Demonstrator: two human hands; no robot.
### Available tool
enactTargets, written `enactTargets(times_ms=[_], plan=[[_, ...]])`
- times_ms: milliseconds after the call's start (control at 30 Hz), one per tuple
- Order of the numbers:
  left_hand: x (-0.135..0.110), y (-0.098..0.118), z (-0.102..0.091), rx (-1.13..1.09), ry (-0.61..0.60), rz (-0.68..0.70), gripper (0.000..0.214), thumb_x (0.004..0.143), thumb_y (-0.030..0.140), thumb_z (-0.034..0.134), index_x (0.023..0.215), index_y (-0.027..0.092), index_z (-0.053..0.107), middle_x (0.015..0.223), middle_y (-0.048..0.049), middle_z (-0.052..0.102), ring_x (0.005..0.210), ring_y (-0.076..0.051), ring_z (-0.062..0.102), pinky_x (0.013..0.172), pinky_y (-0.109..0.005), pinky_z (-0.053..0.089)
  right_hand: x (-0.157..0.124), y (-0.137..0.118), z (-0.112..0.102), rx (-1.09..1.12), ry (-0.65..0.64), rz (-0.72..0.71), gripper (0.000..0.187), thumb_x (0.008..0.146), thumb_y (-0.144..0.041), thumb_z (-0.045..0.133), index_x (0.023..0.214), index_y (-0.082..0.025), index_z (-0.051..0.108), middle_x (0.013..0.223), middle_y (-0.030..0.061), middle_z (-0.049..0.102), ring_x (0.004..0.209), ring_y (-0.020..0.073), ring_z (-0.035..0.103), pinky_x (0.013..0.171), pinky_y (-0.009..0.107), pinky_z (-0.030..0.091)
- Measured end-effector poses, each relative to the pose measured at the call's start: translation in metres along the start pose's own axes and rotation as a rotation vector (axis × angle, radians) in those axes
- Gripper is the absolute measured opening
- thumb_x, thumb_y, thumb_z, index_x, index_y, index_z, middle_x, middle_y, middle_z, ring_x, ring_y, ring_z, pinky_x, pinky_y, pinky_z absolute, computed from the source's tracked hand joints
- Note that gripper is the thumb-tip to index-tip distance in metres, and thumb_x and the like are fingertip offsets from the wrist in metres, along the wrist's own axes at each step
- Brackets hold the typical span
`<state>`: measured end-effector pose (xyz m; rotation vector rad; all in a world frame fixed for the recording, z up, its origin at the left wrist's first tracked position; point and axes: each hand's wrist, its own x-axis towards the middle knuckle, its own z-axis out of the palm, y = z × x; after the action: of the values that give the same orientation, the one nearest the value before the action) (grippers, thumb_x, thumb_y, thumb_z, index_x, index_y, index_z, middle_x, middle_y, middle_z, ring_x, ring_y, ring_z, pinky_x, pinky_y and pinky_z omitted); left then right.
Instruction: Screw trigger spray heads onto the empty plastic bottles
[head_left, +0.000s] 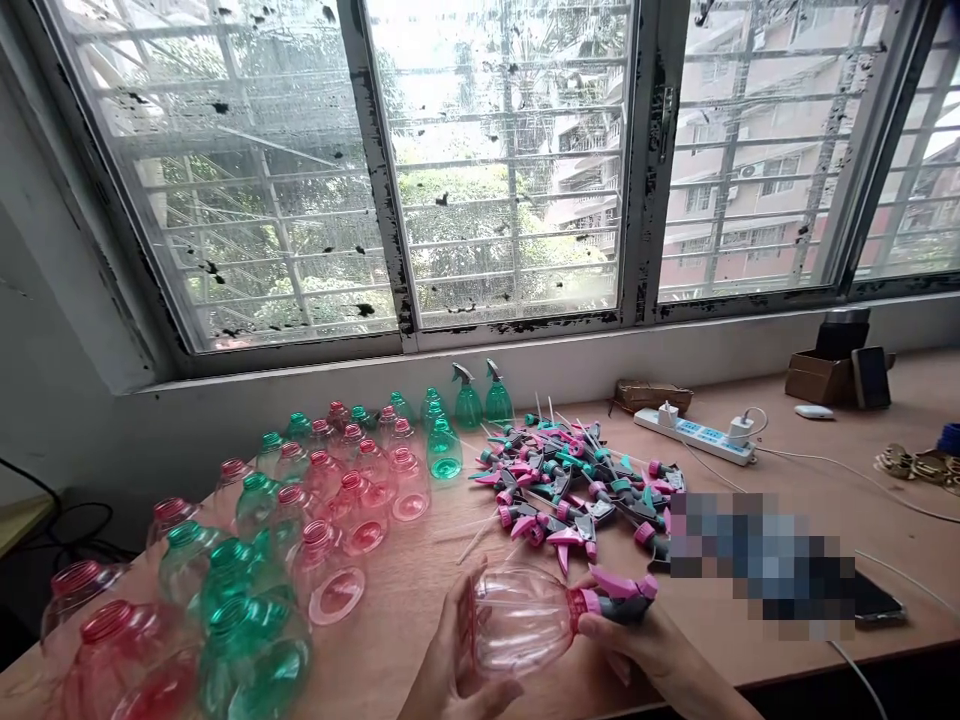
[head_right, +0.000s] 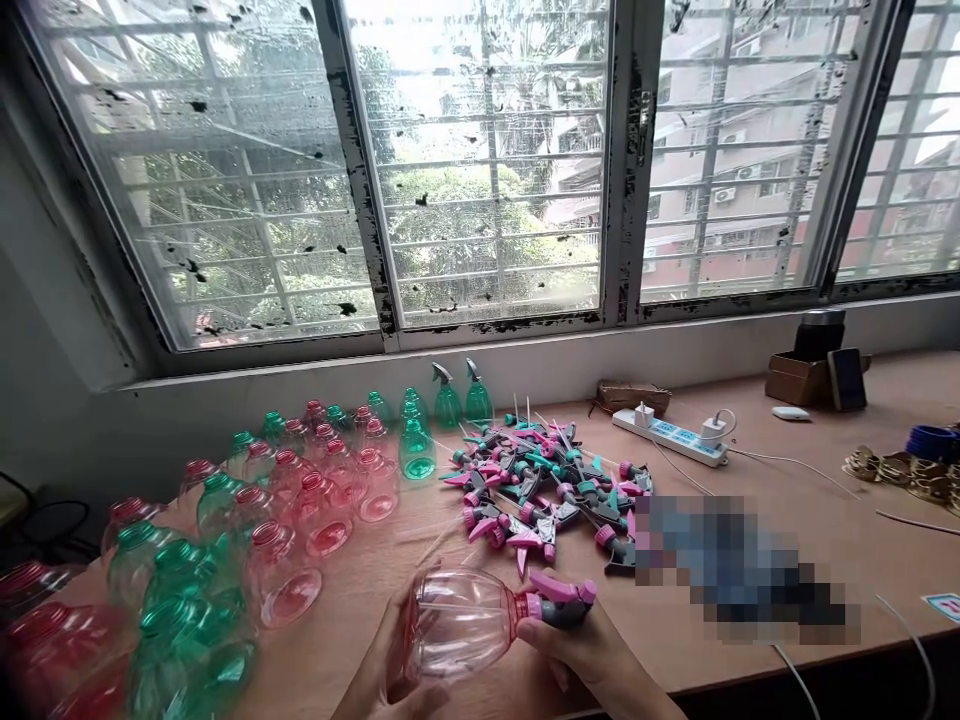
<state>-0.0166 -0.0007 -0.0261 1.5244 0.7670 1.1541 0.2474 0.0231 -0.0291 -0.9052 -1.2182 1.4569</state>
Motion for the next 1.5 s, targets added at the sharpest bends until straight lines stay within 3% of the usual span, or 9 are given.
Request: enactTargets(times_ms=[233, 367, 533, 700, 867, 1000, 1133, 1367, 1500], plan=[[0.001, -0.013, 0.004, 0.091, 0.006, 0.037, 0.086, 0.092, 0.057, 0.064, 0.16, 0.042, 0.013, 0.172, -0.0092, 0.019, 0.152, -0.037, 0.034, 0.12, -0.051, 0.035, 0.004, 0.0, 0.001, 0.085, 0.01, -0.014, 0.045, 0.074, -0.058, 0.083, 0.084, -0.018, 0.066, 0.048, -0.01, 0.048, 0.038, 0.0073, 0.037, 0.038, 0.02, 0.034], [0.0, -0.002, 0.01, 0.043, -0.006, 0.005, 0.114, 0.081, 0.06, 0.076, 0.161, 0.037, -0.002, 0.168, -0.0145, 0.026, 0.153, -0.04, 0.031, 0.122, -0.057, 0.028, 0.001, -0.002, 0.003, 0.063, 0.027, -0.029, 0.052, 0.069, -0.056, 0.087, 0.1, -0.02, 0.067, 0.054, -0.0093, 0.051, 0.043, 0.0082, 0.039, 0.039, 0.02, 0.038], [0.001, 0.004, 0.011, 0.105, 0.022, 0.068, 0.102, 0.081, 0.059, 0.077, 0.16, 0.032, 0.019, 0.163, -0.0152, 0.033, 0.148, -0.043, 0.037, 0.122, -0.056, 0.029, 0.001, -0.004, 0.002, 0.015, -0.018, -0.024, 0.046, 0.072, -0.058, 0.084, 0.091, -0.019, 0.068, 0.053, -0.0079, 0.053, 0.044, 0.0091, 0.043, 0.041, 0.021, 0.038], [0.001, -0.006, 0.009, 0.146, 0.027, 0.054, 0.087, 0.09, 0.055, 0.068, 0.158, 0.044, 0.017, 0.168, -0.0126, 0.025, 0.135, -0.038, 0.055, 0.11, -0.052, 0.047, 0.003, 0.0, -0.001, 0.022, -0.039, -0.044, 0.044, 0.078, -0.058, 0.079, 0.076, -0.017, 0.064, 0.063, -0.0039, 0.06, 0.042, 0.006, 0.043, 0.039, 0.019, 0.033], [0.0, -0.003, 0.008, 0.021, 0.019, 0.017, 0.112, 0.075, 0.061, 0.081, 0.16, 0.039, 0.012, 0.17, -0.0145, 0.019, 0.148, -0.044, 0.037, 0.113, -0.055, 0.043, 0.0, -0.003, 0.0, 0.0, -0.034, -0.055, 0.044, 0.077, -0.057, 0.081, 0.092, -0.018, 0.066, 0.055, -0.0075, 0.055, 0.044, 0.0077, 0.04, 0.041, 0.02, 0.034], [0.0, 0.004, 0.009, 0.029, 0.014, 0.001, 0.096, 0.079, 0.057, 0.079, 0.157, 0.036, 0.026, 0.167, -0.0117, 0.03, 0.15, -0.043, 0.036, 0.118, -0.055, 0.038, 0.0, -0.007, 0.0, -0.013, -0.049, -0.033, 0.043, 0.077, -0.058, 0.08, 0.083, -0.017, 0.066, 0.052, -0.0073, 0.054, 0.043, 0.0078, 0.041, 0.041, 0.021, 0.033], [-0.001, 0.005, 0.009, 0.205, 0.099, 0.032, 0.079, 0.089, 0.05, 0.072, 0.155, 0.045, 0.029, 0.171, -0.002, 0.022, 0.148, -0.038, 0.04, 0.118, -0.049, 0.041, 0.001, -0.006, -0.001, 0.016, -0.032, -0.052, 0.042, 0.079, -0.057, 0.079, 0.087, -0.018, 0.066, 0.058, -0.0053, 0.06, 0.042, 0.0081, 0.045, 0.041, 0.021, 0.035], [-0.002, -0.004, 0.006, 0.083, 0.021, 0.051, 0.102, 0.081, 0.065, 0.072, 0.161, 0.039, 0.014, 0.174, -0.0068, 0.014, 0.157, -0.041, 0.016, 0.125, -0.057, 0.023, 0.0, 0.001, -0.002, -0.015, -0.007, -0.012, 0.053, 0.072, -0.055, 0.085, 0.104, -0.018, 0.064, 0.05, -0.0091, 0.055, 0.043, 0.0093, 0.043, 0.043, 0.021, 0.038], [0.0, -0.003, 0.007, 0.125, 0.014, 0.08, 0.093, 0.084, 0.058, 0.074, 0.159, 0.037, 0.022, 0.169, -0.0094, 0.027, 0.154, -0.04, 0.028, 0.125, -0.055, 0.024, 0.002, 0.0, -0.002, -0.009, -0.033, -0.036, 0.046, 0.076, -0.056, 0.081, 0.097, -0.017, 0.067, 0.05, -0.0083, 0.054, 0.042, 0.0092, 0.043, 0.042, 0.021, 0.037]])
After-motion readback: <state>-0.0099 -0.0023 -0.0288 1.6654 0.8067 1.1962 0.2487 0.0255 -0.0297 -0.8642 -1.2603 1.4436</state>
